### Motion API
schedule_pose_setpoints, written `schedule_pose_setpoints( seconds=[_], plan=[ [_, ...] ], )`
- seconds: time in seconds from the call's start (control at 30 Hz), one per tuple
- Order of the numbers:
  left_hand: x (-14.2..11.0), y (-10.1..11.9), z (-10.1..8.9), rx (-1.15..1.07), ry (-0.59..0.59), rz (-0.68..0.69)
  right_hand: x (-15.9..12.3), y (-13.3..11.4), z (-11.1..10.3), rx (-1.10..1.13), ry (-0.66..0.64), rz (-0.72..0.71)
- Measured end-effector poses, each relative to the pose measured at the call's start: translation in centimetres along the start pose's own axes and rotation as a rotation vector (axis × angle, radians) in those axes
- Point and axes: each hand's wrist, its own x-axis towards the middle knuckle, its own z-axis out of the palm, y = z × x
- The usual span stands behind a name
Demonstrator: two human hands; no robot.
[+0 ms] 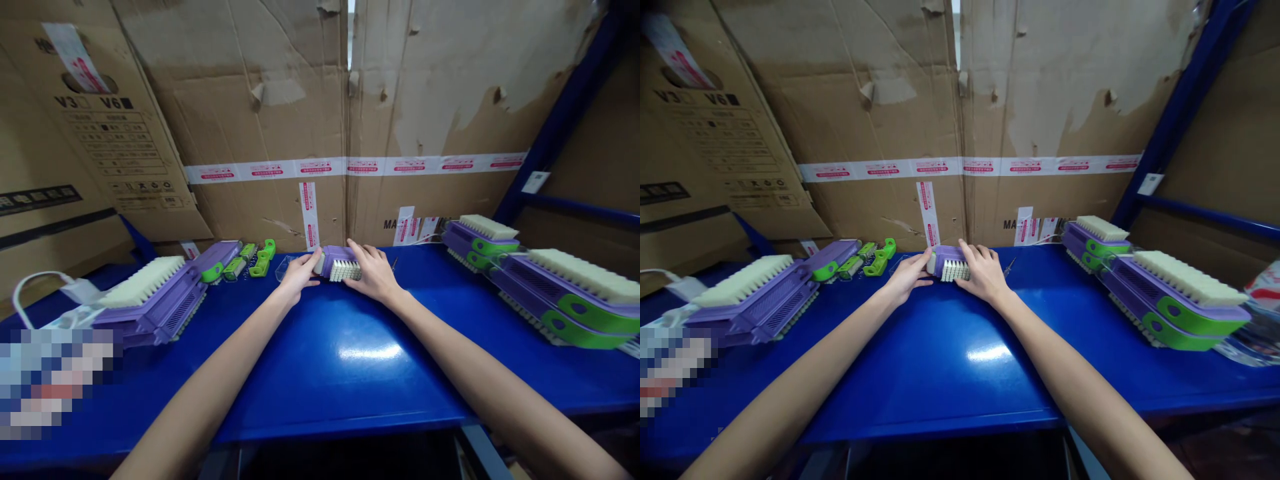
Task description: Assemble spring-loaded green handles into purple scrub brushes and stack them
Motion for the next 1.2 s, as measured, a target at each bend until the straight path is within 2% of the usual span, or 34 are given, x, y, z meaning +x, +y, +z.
schedule_pose_setpoints(
  seconds=[0.13, 0.2, 0.33, 0.43, 0.5, 0.57, 0.7, 0.8, 1.0, 1.1, 1.2],
  plan=[
    [0.6, 0.6, -0.3, 0.051, 0.337, 0.253, 0.2, 0.0, 0.2, 0.006, 0.030, 0.081],
    [0.7, 1.0, -0.8, 0.164, 0.407, 0.366, 0.2, 0.1, 0.2, 0.005, 0.033, 0.092],
    [0.5, 1.4, -2.3, 0.667, 0.492, 0.545, 0.1, 0.2, 0.3, -0.006, 0.019, 0.076],
    [0.4, 0.8, -3.1, 1.113, 0.553, 0.554, 0.1, 0.1, 0.3, -0.016, 0.006, 0.062],
    [0.4, 0.2, -3.3, 1.315, 0.527, 0.466, 0.0, 0.0, 0.3, -0.012, 0.003, 0.051],
    [0.4, -0.3, -3.2, 1.425, 0.460, 0.348, 0.0, 0.0, 0.3, -0.003, 0.007, 0.043],
    [0.3, -0.7, -2.9, 1.458, 0.356, 0.202, -0.1, 0.1, 0.2, 0.001, 0.013, 0.026],
    [0.4, -0.6, -3.0, 1.403, 0.315, 0.216, -0.1, 0.1, 0.2, -0.018, -0.005, -0.013],
    [1.3, -1.2, -3.3, 1.220, 0.198, 0.427, -0.1, 0.0, -0.1, -0.120, -0.035, -0.098],
    [1.5, -1.7, -3.2, 1.252, 0.175, 0.392, 0.0, -0.1, -0.5, -0.177, -0.046, -0.139],
    [1.3, -2.0, -3.1, 1.307, 0.105, 0.340, 0.2, -0.3, -0.8, -0.224, -0.045, -0.171]
  ],
)
